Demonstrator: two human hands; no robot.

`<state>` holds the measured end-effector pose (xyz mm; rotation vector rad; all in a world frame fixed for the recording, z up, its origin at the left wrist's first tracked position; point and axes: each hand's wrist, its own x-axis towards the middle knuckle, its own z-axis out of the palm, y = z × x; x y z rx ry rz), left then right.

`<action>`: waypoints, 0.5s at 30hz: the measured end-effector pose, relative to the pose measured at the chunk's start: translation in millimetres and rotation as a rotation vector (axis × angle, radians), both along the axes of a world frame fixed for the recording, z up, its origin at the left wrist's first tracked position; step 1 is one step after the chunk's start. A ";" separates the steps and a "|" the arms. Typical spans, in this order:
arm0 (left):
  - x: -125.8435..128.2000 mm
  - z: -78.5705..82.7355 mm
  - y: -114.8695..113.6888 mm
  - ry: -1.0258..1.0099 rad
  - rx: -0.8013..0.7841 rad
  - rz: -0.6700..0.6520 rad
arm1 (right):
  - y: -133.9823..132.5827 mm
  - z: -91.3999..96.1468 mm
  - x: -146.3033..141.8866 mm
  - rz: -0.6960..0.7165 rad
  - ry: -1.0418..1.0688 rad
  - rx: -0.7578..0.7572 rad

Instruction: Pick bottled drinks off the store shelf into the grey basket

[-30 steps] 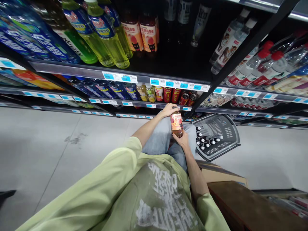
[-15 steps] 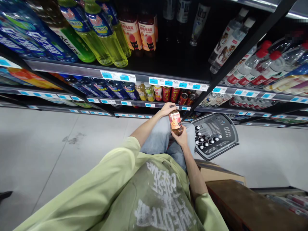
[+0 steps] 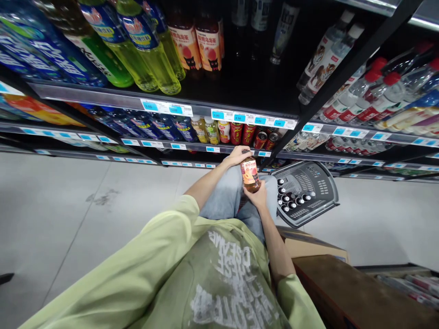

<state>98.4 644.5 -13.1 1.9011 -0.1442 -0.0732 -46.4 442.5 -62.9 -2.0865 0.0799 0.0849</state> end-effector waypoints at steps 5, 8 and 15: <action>0.5 -3.5 -1.6 -0.020 -0.019 -0.003 | 0.1 2.5 0.1 -0.006 0.001 0.005; 1.8 -6.5 -1.7 -0.025 -0.001 -0.005 | -1.3 3.3 0.7 0.019 -0.003 -0.008; 4.1 -9.7 -0.3 -0.038 0.049 -0.006 | -7.0 -1.2 4.5 0.066 0.019 0.073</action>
